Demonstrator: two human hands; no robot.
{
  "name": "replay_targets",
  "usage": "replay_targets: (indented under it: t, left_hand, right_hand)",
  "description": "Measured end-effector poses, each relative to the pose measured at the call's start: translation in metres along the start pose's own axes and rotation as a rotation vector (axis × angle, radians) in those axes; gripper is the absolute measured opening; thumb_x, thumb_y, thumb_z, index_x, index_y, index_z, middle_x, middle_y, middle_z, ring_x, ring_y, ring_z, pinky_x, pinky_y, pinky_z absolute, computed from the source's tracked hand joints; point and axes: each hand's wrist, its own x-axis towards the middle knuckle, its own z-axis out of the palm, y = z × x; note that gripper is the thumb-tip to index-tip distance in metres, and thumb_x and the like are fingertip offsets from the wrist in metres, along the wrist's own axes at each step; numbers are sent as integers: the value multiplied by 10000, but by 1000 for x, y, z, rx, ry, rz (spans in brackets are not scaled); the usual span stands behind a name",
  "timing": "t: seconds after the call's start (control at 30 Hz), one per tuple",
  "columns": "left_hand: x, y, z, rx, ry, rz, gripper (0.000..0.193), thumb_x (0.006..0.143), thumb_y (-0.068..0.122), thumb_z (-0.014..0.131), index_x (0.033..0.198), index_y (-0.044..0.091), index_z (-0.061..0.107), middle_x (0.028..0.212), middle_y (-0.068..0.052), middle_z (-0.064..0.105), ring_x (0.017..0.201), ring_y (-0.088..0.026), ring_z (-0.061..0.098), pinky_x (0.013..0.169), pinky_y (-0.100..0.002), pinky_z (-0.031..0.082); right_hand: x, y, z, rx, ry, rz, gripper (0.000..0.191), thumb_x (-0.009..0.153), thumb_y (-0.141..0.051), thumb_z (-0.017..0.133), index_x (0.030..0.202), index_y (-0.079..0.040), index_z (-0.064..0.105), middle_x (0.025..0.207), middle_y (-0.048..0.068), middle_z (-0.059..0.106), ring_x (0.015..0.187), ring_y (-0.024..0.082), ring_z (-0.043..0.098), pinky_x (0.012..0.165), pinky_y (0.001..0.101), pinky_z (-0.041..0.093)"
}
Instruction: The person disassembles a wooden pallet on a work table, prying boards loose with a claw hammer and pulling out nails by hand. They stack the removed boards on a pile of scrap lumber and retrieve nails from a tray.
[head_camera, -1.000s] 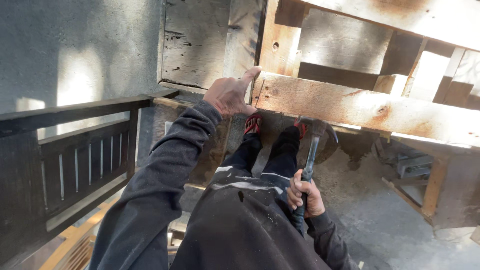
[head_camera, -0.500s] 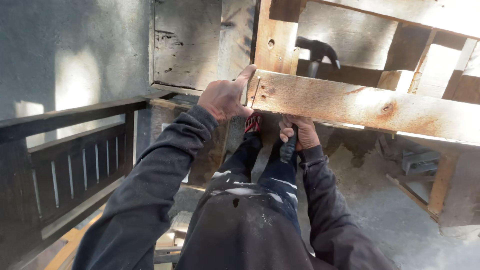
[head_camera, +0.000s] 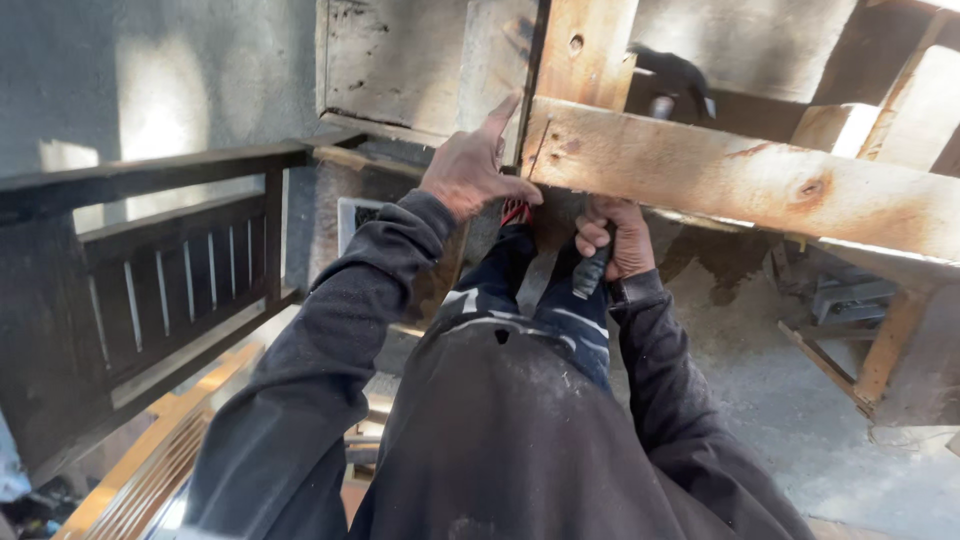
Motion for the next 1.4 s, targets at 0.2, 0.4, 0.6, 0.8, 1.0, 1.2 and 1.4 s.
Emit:
replay_targets:
  t: [0.2, 0.4, 0.6, 0.8, 1.0, 1.2, 1.4]
  left_hand:
    - [-25, -1, 55, -919, 328, 50, 395, 940, 150, 773, 1279, -39, 706, 1058, -81, 783, 911, -96, 674, 854, -245, 568]
    - [-37, 15, 68, -312, 519, 6, 377, 1013, 406, 683, 1159, 73, 782, 938, -184, 764, 826, -276, 756, 757, -338, 567]
    - [-44, 28, 51, -14, 555, 59, 457, 982, 507, 614, 1118, 108, 789, 831, -151, 761, 775, -340, 725, 716, -422, 554]
    - [-38, 17, 54, -149, 502, -32, 434, 928, 488, 676, 1083, 100, 790, 836, -153, 765, 792, -310, 746, 746, -396, 563]
    - [-2, -17, 4, 68, 368, 555, 700, 938, 425, 838, 1389, -66, 625, 1274, -289, 657, 1120, -390, 665, 984, -476, 519]
    - [43, -6, -27, 85, 119, 292, 356, 965, 381, 715, 1275, 206, 721, 1289, -130, 684, 1020, -236, 746, 924, -369, 596]
    - [40, 9, -22, 77, 224, 226, 329, 926, 325, 711, 1234, 210, 721, 1136, -101, 738, 921, -220, 735, 832, -377, 587]
  right_hand:
    - [-54, 16, -4, 54, 53, -9, 87, 1009, -126, 587, 970, -157, 516, 712, -25, 416, 502, 76, 408, 440, 266, 388]
    - [-102, 31, 7, -33, 21, 174, 131, 971, -141, 610, 908, -137, 495, 706, 3, 438, 458, 82, 411, 410, 283, 406]
    - [-110, 29, 15, 21, 49, 121, 83, 985, -128, 600, 978, -121, 518, 707, -19, 416, 476, 59, 411, 399, 260, 395]
    - [-113, 39, 21, 35, 78, 127, 73, 974, -128, 599, 982, -130, 526, 723, -21, 422, 478, 54, 414, 400, 257, 385]
    - [-153, 19, 17, -245, 185, 167, 99, 916, -126, 604, 921, -100, 509, 701, -14, 457, 458, 64, 423, 390, 262, 389]
    - [-204, 10, 19, -1305, 408, 83, 243, 910, -213, 728, 946, -29, 574, 625, 65, 543, 487, 156, 509, 460, 332, 441]
    - [-189, -47, 33, -2218, -90, -483, 361, 872, -302, 744, 1117, -62, 631, 832, 53, 671, 627, 138, 624, 564, 298, 546]
